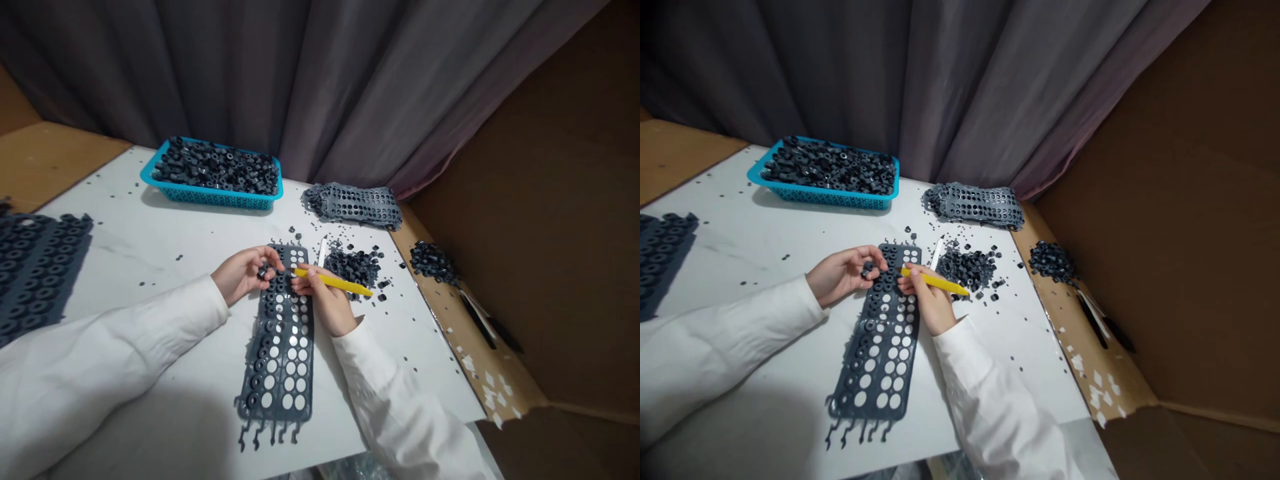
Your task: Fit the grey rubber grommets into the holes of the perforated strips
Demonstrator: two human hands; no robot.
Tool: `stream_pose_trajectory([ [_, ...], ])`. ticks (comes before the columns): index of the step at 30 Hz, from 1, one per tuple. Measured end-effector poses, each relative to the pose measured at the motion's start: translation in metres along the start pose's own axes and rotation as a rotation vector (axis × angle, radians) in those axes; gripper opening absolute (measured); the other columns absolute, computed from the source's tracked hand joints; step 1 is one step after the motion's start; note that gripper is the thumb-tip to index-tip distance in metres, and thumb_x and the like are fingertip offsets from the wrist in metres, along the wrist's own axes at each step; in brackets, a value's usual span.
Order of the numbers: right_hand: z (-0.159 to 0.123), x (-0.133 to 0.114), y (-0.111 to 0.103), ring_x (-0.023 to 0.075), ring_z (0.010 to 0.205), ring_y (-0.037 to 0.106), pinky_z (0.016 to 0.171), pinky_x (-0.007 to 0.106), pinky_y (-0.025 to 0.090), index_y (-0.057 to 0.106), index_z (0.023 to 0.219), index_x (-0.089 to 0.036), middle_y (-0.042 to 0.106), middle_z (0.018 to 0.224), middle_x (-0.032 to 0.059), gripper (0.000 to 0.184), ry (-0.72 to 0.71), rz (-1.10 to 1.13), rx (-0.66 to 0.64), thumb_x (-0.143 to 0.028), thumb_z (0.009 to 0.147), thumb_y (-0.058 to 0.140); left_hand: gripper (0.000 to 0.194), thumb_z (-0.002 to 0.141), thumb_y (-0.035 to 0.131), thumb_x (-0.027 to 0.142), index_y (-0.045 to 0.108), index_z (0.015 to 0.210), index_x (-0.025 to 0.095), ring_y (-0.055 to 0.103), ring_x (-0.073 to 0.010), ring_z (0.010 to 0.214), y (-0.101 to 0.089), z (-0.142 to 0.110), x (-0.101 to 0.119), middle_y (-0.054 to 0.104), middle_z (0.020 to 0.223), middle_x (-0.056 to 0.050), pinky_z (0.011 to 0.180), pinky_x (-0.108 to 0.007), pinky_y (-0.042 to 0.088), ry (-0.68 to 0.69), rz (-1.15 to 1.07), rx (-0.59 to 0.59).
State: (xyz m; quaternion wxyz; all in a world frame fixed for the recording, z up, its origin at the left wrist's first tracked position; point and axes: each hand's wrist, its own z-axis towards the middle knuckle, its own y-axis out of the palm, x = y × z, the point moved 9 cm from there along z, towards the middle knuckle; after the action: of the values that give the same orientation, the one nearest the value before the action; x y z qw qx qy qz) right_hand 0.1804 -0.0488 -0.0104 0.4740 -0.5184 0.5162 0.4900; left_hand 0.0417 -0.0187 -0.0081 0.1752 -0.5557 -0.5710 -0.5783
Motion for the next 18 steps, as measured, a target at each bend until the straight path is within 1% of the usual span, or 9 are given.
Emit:
stream_pose_trajectory([
  [1,-0.001,0.005,0.004,0.0157,0.066,0.064,0.064,0.029,0.054,0.063,0.092,-0.017,0.068,0.075,0.0053,0.030,0.033,0.008,0.002,-0.043,0.081,0.053,0.017,0.056,0.047,0.018,0.053,0.072,0.014,0.042,-0.0095,0.052,-0.005,0.001,0.001,0.055,0.068,-0.003,0.044,-0.020,0.032,0.003,0.051,0.032],
  [2,-0.002,0.008,0.005,0.0149,0.061,0.063,0.059,0.028,0.053,0.063,0.084,-0.017,0.067,0.069,0.0041,0.025,0.055,0.003,0.015,-0.040,0.079,0.054,0.015,0.058,0.049,0.019,0.053,0.072,0.014,0.041,-0.0092,0.051,-0.008,0.002,0.004,0.053,0.065,-0.001,0.044,-0.020,0.032,0.025,0.156,0.058],
  [4,-0.004,0.010,0.005,0.0128,0.051,0.060,0.051,0.024,0.050,0.059,0.074,-0.017,0.064,0.059,0.0011,0.017,0.067,-0.019,0.060,-0.032,0.077,0.053,0.012,0.062,0.053,0.021,0.056,0.071,0.014,0.040,-0.0087,0.050,-0.007,0.002,0.015,0.051,0.061,0.001,0.046,-0.020,0.032,0.142,0.498,0.062],
  [6,-0.005,0.009,0.003,0.0108,0.043,0.055,0.044,0.021,0.045,0.056,0.068,-0.018,0.061,0.052,-0.0018,0.013,0.051,-0.022,0.108,-0.026,0.076,0.048,0.010,0.064,0.057,0.020,0.060,0.071,0.014,0.043,-0.0093,0.054,0.006,-0.001,0.025,0.054,0.064,0.001,0.051,-0.022,0.035,0.327,0.885,-0.009],
  [8,-0.005,0.008,0.000,0.0097,0.039,0.051,0.039,0.019,0.040,0.053,0.066,-0.018,0.059,0.048,-0.0034,0.013,0.042,-0.012,0.142,-0.023,0.074,0.045,0.010,0.066,0.057,0.018,0.063,0.074,0.014,0.048,-0.0107,0.060,0.021,-0.006,0.026,0.055,0.068,0.000,0.057,-0.023,0.038,0.482,1.142,-0.110],
  [9,-0.005,0.008,-0.001,0.0094,0.037,0.049,0.038,0.019,0.039,0.052,0.065,-0.019,0.058,0.047,-0.0040,0.013,0.040,-0.007,0.152,-0.023,0.073,0.044,0.011,0.067,0.057,0.017,0.064,0.075,0.014,0.050,-0.0112,0.062,0.025,-0.007,0.024,0.055,0.069,0.000,0.059,-0.023,0.039,0.525,1.213,-0.152],
  [11,-0.005,0.009,-0.002,0.0092,0.035,0.047,0.036,0.019,0.037,0.051,0.064,-0.019,0.056,0.045,-0.0047,0.012,0.034,-0.006,0.162,-0.023,0.072,0.043,0.012,0.068,0.057,0.015,0.063,0.078,0.013,0.052,-0.0120,0.066,0.030,-0.008,0.020,0.055,0.071,-0.001,0.063,-0.023,0.041,0.563,1.292,-0.206],
  [15,-0.004,0.007,-0.003,0.0094,0.035,0.045,0.035,0.019,0.035,0.050,0.063,-0.019,0.055,0.044,-0.0049,0.013,0.009,-0.011,0.173,-0.023,0.072,0.042,0.016,0.069,0.057,0.013,0.063,0.083,0.013,0.054,-0.0135,0.070,0.033,-0.007,0.016,0.056,0.075,-0.002,0.066,-0.023,0.043,0.563,1.378,-0.273],
  [18,-0.003,0.007,0.000,0.0097,0.037,0.046,0.036,0.019,0.035,0.050,0.064,-0.019,0.055,0.045,-0.0048,0.013,0.012,-0.057,0.145,-0.023,0.073,0.042,0.016,0.070,0.056,0.013,0.064,0.084,0.014,0.055,-0.0144,0.073,0.036,-0.007,0.014,0.058,0.078,-0.003,0.067,-0.024,0.044,0.553,1.434,-0.316],
])
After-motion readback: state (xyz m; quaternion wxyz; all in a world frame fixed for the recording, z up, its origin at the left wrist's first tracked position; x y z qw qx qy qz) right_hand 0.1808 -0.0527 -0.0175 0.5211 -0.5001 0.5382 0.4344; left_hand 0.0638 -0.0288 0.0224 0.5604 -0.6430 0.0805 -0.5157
